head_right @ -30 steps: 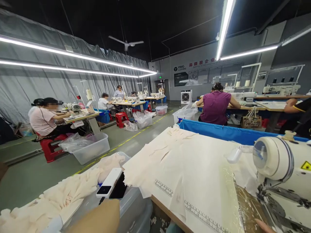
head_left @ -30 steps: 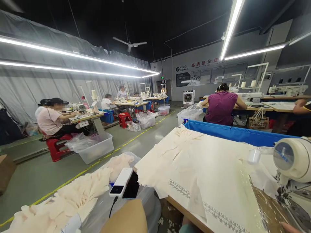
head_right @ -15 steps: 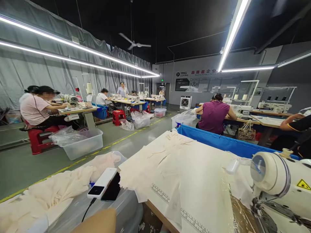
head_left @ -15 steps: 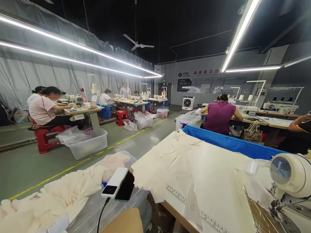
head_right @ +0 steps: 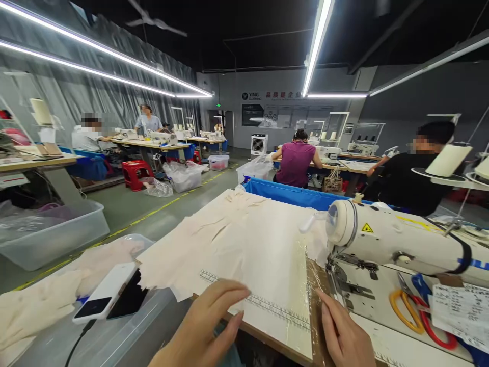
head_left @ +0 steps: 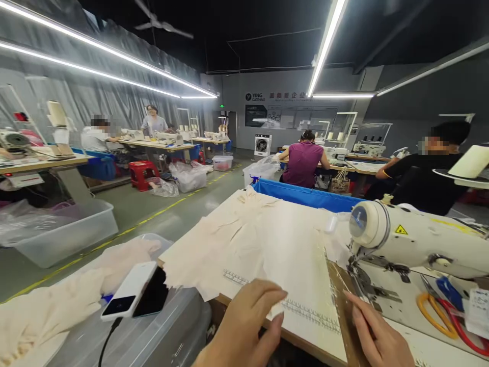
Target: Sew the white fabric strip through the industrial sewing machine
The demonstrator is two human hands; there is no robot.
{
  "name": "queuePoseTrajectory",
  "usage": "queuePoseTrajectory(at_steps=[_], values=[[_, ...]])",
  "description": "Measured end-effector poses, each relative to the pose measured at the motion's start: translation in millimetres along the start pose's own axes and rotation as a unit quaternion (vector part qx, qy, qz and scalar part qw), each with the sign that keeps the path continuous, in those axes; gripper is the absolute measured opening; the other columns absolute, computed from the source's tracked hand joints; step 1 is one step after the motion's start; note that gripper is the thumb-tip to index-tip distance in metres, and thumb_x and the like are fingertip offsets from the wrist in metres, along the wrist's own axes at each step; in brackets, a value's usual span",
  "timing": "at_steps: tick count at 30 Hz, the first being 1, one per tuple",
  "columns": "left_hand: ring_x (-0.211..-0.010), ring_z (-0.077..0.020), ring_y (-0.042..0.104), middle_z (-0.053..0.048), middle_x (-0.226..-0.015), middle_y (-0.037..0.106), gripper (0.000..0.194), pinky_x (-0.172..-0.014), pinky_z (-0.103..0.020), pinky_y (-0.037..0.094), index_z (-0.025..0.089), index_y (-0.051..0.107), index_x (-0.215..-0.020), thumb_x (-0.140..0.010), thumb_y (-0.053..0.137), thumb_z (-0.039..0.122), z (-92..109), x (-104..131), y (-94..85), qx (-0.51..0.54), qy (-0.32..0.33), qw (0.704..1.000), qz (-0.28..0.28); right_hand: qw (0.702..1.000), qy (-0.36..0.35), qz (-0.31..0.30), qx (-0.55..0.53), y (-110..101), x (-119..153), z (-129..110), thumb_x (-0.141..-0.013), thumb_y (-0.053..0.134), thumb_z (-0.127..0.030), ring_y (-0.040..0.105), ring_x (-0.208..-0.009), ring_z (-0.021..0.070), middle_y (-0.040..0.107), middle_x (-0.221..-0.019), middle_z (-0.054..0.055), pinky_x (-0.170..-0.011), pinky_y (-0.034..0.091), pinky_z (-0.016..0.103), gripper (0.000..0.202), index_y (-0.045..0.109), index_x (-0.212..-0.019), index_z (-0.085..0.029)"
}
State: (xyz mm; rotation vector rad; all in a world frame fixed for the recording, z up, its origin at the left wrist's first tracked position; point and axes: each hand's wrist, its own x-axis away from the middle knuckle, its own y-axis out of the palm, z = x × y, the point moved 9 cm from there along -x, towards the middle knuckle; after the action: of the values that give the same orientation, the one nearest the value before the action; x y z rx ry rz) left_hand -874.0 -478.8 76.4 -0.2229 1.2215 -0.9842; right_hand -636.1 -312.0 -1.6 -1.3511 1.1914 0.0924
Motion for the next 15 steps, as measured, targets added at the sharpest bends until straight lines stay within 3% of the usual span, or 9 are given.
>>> queuePoseTrajectory(at_steps=[3, 5, 6, 8, 10, 12, 14, 15], values=[[-0.108, -0.0287, 0.06, -0.015, -0.12, 0.062, 0.041, -0.089, -0.045, 0.056, 0.016, 0.052, -0.13, -0.09, 0.054, 0.023, -39.8, -1.0, 37.9, -0.067, -0.052, 0.994, -0.068, 1.0, -0.002, -0.005, 0.012, 2.8, -1.8, -8.6, -0.101, 0.042, -0.031, 0.077, -0.088, 0.0213, 0.075, -0.119, 0.004, -0.063, 0.059, 0.025, 0.042, 0.049, -0.143, -0.03], [-0.098, -0.0306, 0.061, -0.014, -0.106, 0.065, 0.027, -0.082, -0.048, 0.055, 0.014, 0.06, -0.114, -0.091, 0.048, 0.021, -72.9, 1.9, 53.7, -0.123, -0.109, 0.983, -0.086, 1.0, 0.012, -0.011, 0.005, 2.9, -0.4, -9.0, -0.102, 0.04, -0.032, 0.077, -0.087, 0.0221, 0.072, -0.124, 0.008, -0.059, 0.058, 0.026, 0.045, 0.044, -0.146, -0.028], [-0.091, -0.0295, 0.061, -0.012, -0.096, 0.065, 0.022, -0.078, -0.047, 0.054, 0.015, 0.062, -0.101, -0.092, 0.043, 0.02, -86.2, 3.1, 58.0, -0.136, -0.131, 0.978, -0.086, 0.999, 0.029, -0.016, -0.005, 2.9, 0.7, -6.9, -0.102, 0.041, -0.033, 0.077, -0.081, 0.0222, 0.073, -0.12, 0.009, -0.055, 0.056, 0.026, 0.045, 0.045, -0.146, -0.027], [-0.079, -0.0253, 0.06, -0.008, -0.081, 0.063, 0.029, -0.072, -0.041, 0.052, 0.018, 0.059, -0.082, -0.096, 0.034, 0.019, -102.6, 3.3, 61.2, -0.136, -0.155, 0.976, -0.074, 0.993, 0.1, -0.04, -0.038, 5.3, 3.1, 3.3, -0.101, 0.041, -0.039, 0.072, -0.06, 0.0209, 0.078, -0.095, 0.007, -0.046, 0.051, 0.027, 0.044, 0.05, -0.142, -0.026], [-0.075, -0.0211, 0.06, -0.005, -0.078, 0.062, 0.032, -0.068, -0.034, 0.051, 0.019, 0.057, -0.08, -0.1, 0.031, 0.022, -103.8, -0.6, 58.9, -0.107, -0.152, 0.981, -0.051, 0.974, 0.184, -0.067, -0.112, 11.9, 3.6, 11.8, -0.098, 0.045, -0.046, 0.068, -0.053, 0.0206, 0.073, -0.071, 0.002, -0.046, 0.051, 0.027, 0.04, 0.06, -0.129, -0.026], [-0.074, -0.0178, 0.061, -0.003, -0.078, 0.064, 0.03, -0.066, -0.029, 0.05, 0.02, 0.059, -0.087, -0.101, 0.033, 0.025, -90.4, -7.9, 55.1, -0.047, -0.117, 0.992, -0.026, 0.935, 0.257, -0.096, -0.227, 25.0, -0.9, 9.5, -0.093, 0.052, -0.053, 0.071, -0.063, 0.0225, 0.069, -0.067, 0.002, -0.054, 0.055, 0.028, 0.038, 0.066, -0.116, -0.025], [-0.072, -0.0161, 0.063, -0.002, -0.077, 0.066, 0.028, -0.065, -0.027, 0.049, 0.021, 0.061, -0.091, -0.102, 0.036, 0.026, -65.4, -16.5, 52.9, 0.023, -0.054, 0.998, -0.005, 0.866, 0.323, -0.133, -0.358, 45.2, -9.7, -4.9, -0.088, 0.057, -0.061, 0.072, -0.07, 0.0243, 0.07, -0.073, 0.003, -0.056, 0.056, 0.031, 0.046, 0.065, -0.115, -0.024], [-0.07, -0.0157, 0.063, -0.002, -0.075, 0.066, 0.027, -0.064, -0.026, 0.048, 0.021, 0.062, -0.092, -0.102, 0.037, 0.026, -51.2, -20.1, 54.3, 0.049, -0.02, 0.999, -0.001, 0.819, 0.363, -0.157, -0.416, 57.7, -13.5, -14.8, -0.087, 0.058, -0.065, 0.07, -0.064, 0.0234, 0.07, -0.073, 0.002, -0.052, 0.054, 0.031, 0.054, 0.061, -0.122, -0.023]])
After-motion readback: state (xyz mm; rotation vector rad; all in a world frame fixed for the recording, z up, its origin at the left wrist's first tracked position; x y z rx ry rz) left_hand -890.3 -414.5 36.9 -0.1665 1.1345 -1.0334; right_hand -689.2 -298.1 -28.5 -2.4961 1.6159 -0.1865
